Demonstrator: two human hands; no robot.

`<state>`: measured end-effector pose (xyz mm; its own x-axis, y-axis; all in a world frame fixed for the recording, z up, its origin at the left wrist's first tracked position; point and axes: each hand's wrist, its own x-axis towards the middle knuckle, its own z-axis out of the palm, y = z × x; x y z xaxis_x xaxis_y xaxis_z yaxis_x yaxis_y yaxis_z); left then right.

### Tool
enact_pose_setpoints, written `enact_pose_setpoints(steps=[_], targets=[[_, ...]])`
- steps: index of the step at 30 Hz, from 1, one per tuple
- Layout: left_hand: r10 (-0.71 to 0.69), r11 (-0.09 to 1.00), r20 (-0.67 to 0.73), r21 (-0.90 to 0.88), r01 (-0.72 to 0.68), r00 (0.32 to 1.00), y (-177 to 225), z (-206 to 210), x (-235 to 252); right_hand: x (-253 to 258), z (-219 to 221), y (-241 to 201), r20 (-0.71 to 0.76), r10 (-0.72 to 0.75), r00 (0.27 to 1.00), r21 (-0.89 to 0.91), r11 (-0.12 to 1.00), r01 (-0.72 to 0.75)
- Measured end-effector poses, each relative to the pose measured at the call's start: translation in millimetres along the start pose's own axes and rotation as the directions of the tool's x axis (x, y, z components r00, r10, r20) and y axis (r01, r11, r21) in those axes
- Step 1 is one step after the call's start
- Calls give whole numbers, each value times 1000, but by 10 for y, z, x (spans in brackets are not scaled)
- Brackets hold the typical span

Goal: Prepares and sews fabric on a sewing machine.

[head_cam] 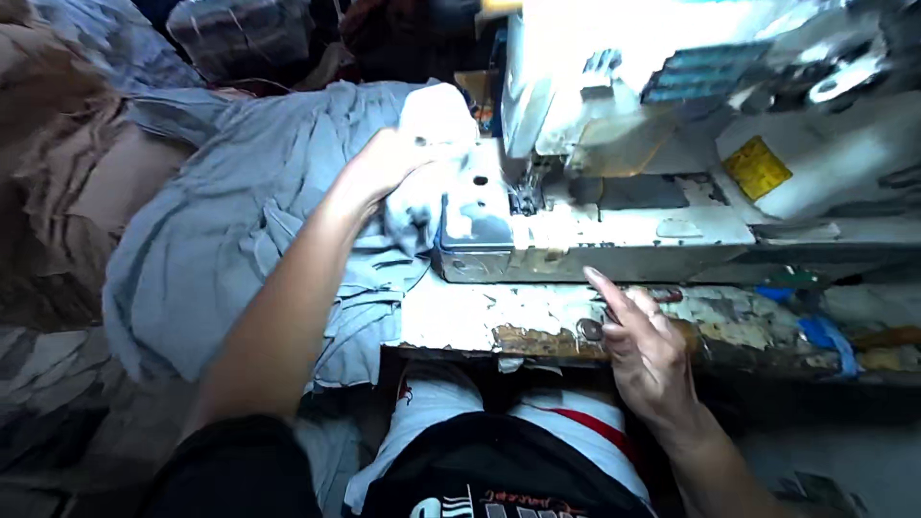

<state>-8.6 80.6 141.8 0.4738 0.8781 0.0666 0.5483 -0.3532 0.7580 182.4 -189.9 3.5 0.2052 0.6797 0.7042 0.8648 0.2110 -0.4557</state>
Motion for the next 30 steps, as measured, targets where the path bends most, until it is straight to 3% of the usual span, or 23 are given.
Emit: enact_pose_setpoints(steps=[1,3,6,9,11,13,15,16,17,18,21,23,25,27,30], targets=[[-80,957,61,-276,94,995,-66,5,-303,114,-8,-54,18,-43,999,-28,999,43],[-206,779,151,-572,256,967,-214,41,-737,408,89,-205,39,-144,989,-120,982,148],[-190,684,173,-683,257,966,-344,61,-979,935,472,-396,61,-210,976,-301,928,219],[-57,735,122,-667,124,991,-324,5,-1151,1202,656,-414,82,-208,975,-251,942,222],[77,815,-7,-576,-67,997,-298,-5,-1312,1028,426,-406,109,-150,983,-150,975,165],[341,877,-81,-332,-348,936,-359,254,-1458,643,143,-286,151,-53,987,-179,980,80],[644,761,101,15,-649,758,-468,692,-1545,319,-39,-26,253,88,964,-332,943,1],[721,653,171,155,-741,671,-506,838,-1607,212,-98,96,313,181,932,-411,911,-38],[770,585,155,214,-782,618,-555,884,-1679,134,-146,163,347,257,902,-454,888,-78],[794,577,78,213,-788,603,-627,825,-1746,86,-175,167,334,262,906,-462,883,-85],[645,764,-305,259,-591,701,-1067,405,-1892,40,-87,-119,228,80,970,-295,956,-9],[467,878,-432,335,-343,772,-1355,45,-1857,78,207,-316,311,-16,950,-112,992,54],[429,887,-505,394,-242,749,-1444,-296,-1751,172,570,-403,419,-89,904,6,995,96],[518,815,-437,512,-270,735,-1420,-557,-1593,291,823,-482,421,-183,888,85,983,163],[582,698,-166,604,-385,796,-1466,-779,-1281,382,848,-648,461,-207,863,144,977,157]])
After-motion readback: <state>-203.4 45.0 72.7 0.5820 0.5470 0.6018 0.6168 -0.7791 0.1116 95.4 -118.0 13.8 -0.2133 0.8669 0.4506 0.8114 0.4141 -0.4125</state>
